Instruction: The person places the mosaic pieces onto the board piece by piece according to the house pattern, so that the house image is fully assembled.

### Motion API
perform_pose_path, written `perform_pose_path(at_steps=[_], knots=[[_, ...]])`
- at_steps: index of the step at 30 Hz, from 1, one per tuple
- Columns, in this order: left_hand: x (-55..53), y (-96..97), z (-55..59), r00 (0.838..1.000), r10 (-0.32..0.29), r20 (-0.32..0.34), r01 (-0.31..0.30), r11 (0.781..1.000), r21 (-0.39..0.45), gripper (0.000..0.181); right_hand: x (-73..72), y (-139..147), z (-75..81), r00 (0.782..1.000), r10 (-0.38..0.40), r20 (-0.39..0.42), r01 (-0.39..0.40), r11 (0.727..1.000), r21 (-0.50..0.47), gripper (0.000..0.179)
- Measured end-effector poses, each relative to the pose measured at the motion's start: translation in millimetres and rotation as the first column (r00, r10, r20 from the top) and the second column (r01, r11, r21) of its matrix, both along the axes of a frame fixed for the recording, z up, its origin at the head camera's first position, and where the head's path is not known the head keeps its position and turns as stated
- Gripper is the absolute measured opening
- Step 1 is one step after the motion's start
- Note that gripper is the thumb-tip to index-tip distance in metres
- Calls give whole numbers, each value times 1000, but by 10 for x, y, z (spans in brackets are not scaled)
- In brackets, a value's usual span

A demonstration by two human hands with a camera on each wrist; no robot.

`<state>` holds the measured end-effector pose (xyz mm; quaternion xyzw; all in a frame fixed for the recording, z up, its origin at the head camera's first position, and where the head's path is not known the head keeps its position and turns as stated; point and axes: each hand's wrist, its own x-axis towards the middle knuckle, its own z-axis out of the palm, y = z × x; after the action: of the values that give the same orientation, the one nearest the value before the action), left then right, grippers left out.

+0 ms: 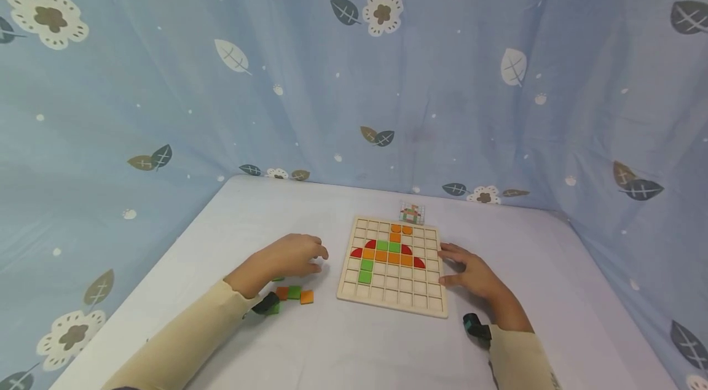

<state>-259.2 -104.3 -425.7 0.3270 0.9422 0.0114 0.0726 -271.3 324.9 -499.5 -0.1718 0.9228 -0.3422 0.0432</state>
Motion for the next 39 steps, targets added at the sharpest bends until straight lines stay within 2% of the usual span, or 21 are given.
perform_pose_path(at_steps=[8, 16, 23, 26, 33, 39], knots=[[38, -166, -58, 1000, 23, 17, -24, 999, 25, 30, 17, 4, -5, 1000, -14, 9, 15, 1000, -10, 72], [47, -304, -154, 983, 151, 107, -157, 986, 54, 48, 23, -9, 6, 1000, -11, 5, 11, 1000, -14, 72], [50, -364, -186, 980, 163, 117, -174, 980, 98, 52, 15, 8, 8, 1000, -13, -2, 13, 1000, -11, 73], [52, -380, -187, 978, 164, 126, -178, 978, 111, 48, 15, 6, 20, 1000, -9, -4, 9, 1000, -15, 72], [41, -408, -200, 982, 135, 129, -151, 980, 130, 22, 14, 14, 37, 1000, -8, -1, 8, 1000, -22, 73], [22, -425, -235, 986, 119, 119, -135, 982, 134, 15, 18, 10, 14, 1000, 5, 11, -5, 999, -43, 73]])
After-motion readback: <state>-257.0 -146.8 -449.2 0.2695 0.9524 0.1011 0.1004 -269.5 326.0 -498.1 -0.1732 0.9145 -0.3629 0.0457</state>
